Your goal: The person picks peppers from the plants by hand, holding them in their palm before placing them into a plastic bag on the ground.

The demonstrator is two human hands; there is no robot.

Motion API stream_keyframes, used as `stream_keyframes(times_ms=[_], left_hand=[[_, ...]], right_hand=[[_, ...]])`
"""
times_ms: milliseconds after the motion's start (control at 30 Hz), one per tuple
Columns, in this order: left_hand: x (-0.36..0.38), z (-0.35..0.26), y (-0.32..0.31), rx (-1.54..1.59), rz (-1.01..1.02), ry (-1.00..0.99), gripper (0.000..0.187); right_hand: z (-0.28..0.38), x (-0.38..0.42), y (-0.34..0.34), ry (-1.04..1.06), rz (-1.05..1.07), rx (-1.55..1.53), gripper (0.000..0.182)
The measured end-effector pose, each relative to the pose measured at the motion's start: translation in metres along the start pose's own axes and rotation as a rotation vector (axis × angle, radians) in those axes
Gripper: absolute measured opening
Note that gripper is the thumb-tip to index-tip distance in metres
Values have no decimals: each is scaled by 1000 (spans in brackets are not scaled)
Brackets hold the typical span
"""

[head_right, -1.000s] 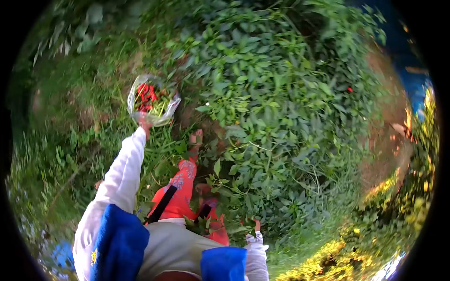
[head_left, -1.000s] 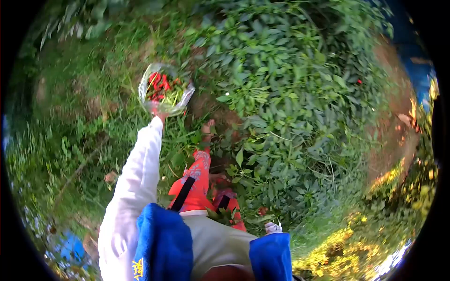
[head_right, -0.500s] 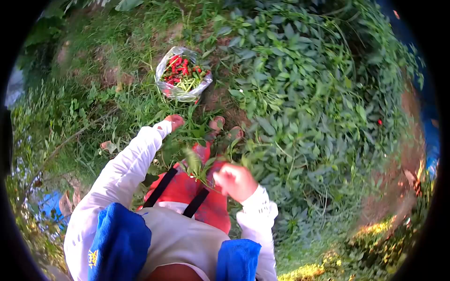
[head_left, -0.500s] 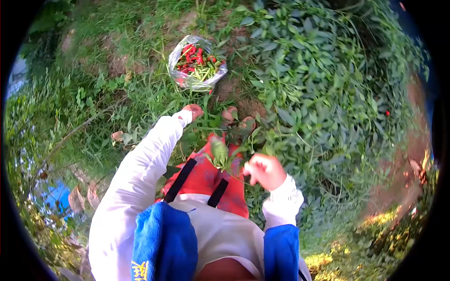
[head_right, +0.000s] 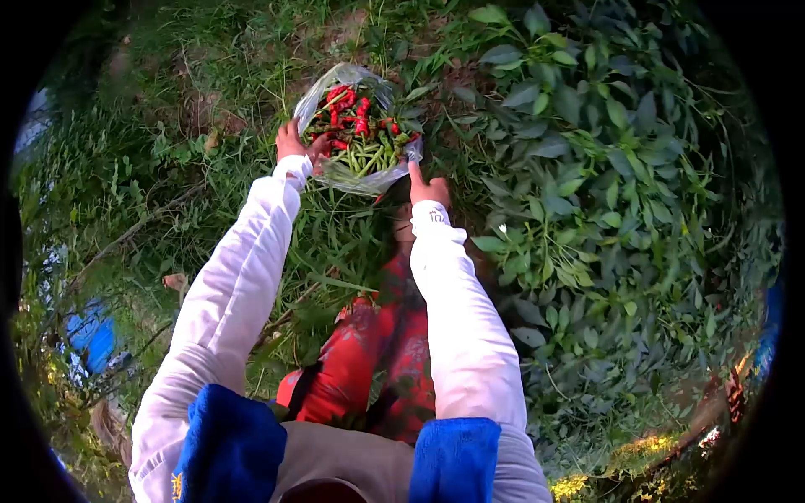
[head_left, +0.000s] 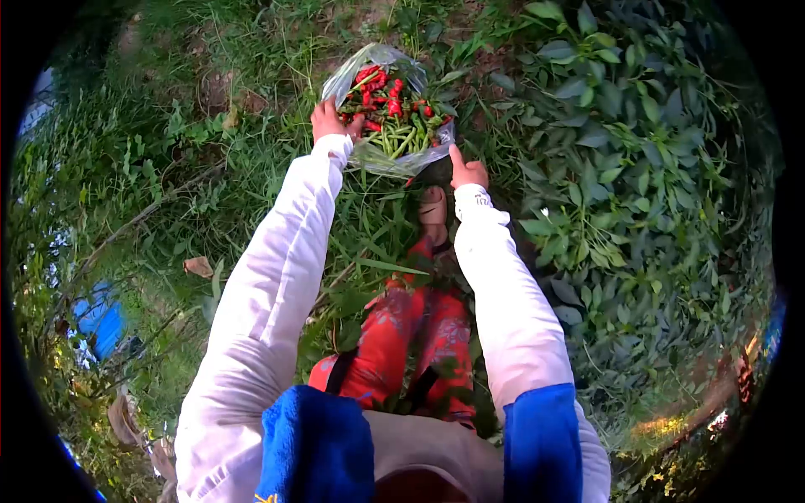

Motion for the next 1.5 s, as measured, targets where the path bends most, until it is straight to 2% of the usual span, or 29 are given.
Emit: stream_keyframes(times_ms=[67, 167, 233, 267, 333, 367, 400, 433, 467, 500, 533, 600, 667, 700, 767, 800, 867, 933, 967, 1000, 1067, 1100, 1133, 1200, 1233, 1267, 1300, 1400, 1500], left_hand=[[-36, 5, -20, -53, -45, -13, 79], [-72, 17, -55, -148, 43, -24, 86], [-88, 40, -88, -164, 213, 121, 82], [-96, 50, -100, -151, 272, 165, 60], [-101, 75, -114, 387, 143, 451, 32], [-105, 75, -104, 610, -109, 361, 23], [-112, 94, -107, 775, -175, 384, 23], [-113, 100, -91, 856, -201, 369, 21], [-105, 111, -80, 1079, -194, 594, 20], [-101, 119, -65, 1098, -170, 683, 23], [-98, 119, -52, 1259, -195, 642, 25], [-95, 136, -33, 1223, -60, 519, 25], [-87, 126, -20, 937, -109, 400, 23], [-80, 110, -19, 763, -71, 321, 37], [-69, 60, -28, 341, 138, 177, 91], [-67, 36, -29, -105, 275, 154, 95], [-72, 39, -45, -333, 167, 76, 76], [-96, 103, -107, -269, 578, 399, 51], [-103, 112, -100, -323, 388, 449, 44], [-117, 129, -113, -271, 368, 359, 42], [-113, 114, -69, -7, 132, 284, 38], [-116, 121, -71, -101, 113, 141, 33], [-117, 156, -84, 15, -34, 65, 31], [-91, 136, -44, 296, 2, -9, 33], [-81, 133, -34, 371, -26, -179, 36], [-63, 122, -21, 417, 97, -8, 41], [-48, 109, -8, 509, 185, 71, 42], [-14, 38, 39, 584, 199, -151, 55], [17, -36, 96, 717, 219, -270, 48]], right_hand=[[31, -1, -2, 45, -155, 132, 90], [41, -25, -43, 12, 51, 148, 104], [33, -44, -60, -18, 139, 269, 68], [21, -59, -72, 10, 177, 285, 53], [36, -45, -37, 313, -386, -39, 28], [27, -50, -42, 295, -221, -377, 20], [53, -22, -26, 358, -130, -429, 16], [59, -8, -25, 396, -100, -404, 16], [64, 6, -26, 437, -71, -383, 15], [83, 33, -18, 588, -65, -316, 15], [97, 59, -11, 740, -61, -250, 15], [106, 103, -22, 1000, 127, -52, 18], [120, 144, -18, 1180, 199, -6, 18], [116, 147, -23, 1127, 286, -15, 18], [120, 153, -11, 1211, 227, 20, 17], [124, 153, -4, 1254, 194, 41, 17], [129, 141, 10, 1105, 226, -124, 11], [140, 128, 30, 1113, 96, -176, 12], [134, 109, 24, 991, 247, -337, 17], [128, 95, 17, 628, 467, -605, 21], [108, 79, -5, 394, 700, -1065, 21], [114, 89, 0, 301, 705, -1273, 17], [108, 91, -1, 260, 720, -1379, 15], [91, 107, -6, 195, 768, -1443, 15], [81, 114, -6, 141, 726, -1465, 15], [70, 120, -2, 85, 685, -1484, 15], [70, 128, 9, 156, 723, -1433, 15], [62, 141, 45, 112, 680, -1346, 18], [87, 174, 116, 310, 598, -1029, 21]])
Point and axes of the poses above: each hand's wrist, its own x-axis away from the middle knuckle, its own y-axis out of the back of the hand, z = x × y, the point moved 8 cm from there along -x, towards the middle knuckle, and after that the axes turned 2 degrees about -y, right-handed, at the moved point
